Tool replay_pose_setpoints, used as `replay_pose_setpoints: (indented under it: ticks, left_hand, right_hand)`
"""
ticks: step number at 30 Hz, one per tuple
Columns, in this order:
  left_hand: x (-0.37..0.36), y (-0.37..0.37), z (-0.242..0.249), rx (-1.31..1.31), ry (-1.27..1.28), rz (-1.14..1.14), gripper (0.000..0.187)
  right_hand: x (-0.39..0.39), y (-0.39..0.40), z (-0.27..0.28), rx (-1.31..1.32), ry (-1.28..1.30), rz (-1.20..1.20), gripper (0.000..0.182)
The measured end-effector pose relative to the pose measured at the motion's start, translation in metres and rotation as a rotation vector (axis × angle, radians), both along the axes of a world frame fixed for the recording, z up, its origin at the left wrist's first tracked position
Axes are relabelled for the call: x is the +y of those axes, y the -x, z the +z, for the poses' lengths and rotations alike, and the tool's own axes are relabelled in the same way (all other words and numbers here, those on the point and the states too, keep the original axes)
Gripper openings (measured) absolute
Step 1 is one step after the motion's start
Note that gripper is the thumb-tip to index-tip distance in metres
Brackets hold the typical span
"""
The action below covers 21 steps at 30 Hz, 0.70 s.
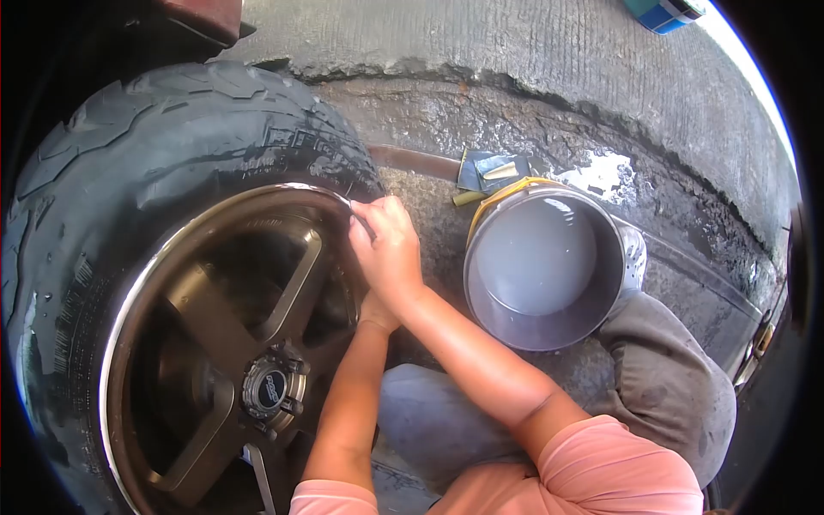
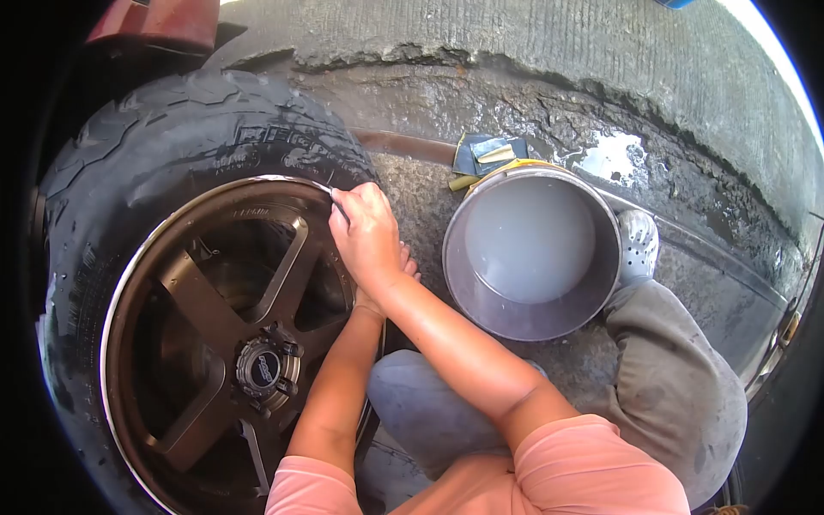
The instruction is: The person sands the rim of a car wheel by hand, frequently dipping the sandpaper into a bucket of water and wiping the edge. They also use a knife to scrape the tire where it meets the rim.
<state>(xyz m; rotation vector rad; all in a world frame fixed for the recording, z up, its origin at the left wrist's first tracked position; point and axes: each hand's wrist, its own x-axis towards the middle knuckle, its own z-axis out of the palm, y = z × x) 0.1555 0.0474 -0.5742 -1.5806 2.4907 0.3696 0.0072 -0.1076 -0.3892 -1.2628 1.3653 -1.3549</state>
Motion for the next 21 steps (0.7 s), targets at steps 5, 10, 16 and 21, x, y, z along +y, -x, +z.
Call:
replay_pose_setpoints:
  ticks: [5,10,16,21]
  left_hand:
    - [-0.005,0.008,0.020,0.125,-0.089,0.108,0.037]
    - [-0.014,0.019,0.031,0.185,-0.064,0.081,0.033]
    - [-0.027,0.032,0.058,0.020,0.008,-0.094,0.032]
    - [-0.037,0.041,0.072,-0.107,0.083,-0.196,0.031]
  right_hand:
    - [0.001,-0.004,-0.006,-0.056,0.039,-0.036,0.018]
    - [-0.001,-0.003,0.002,-0.078,-0.018,-0.026,0.021]
    - [0.003,-0.005,-0.007,-0.157,-0.003,-0.045,0.020]
    - [0.007,-0.004,-0.011,-0.184,-0.020,-0.038,0.020]
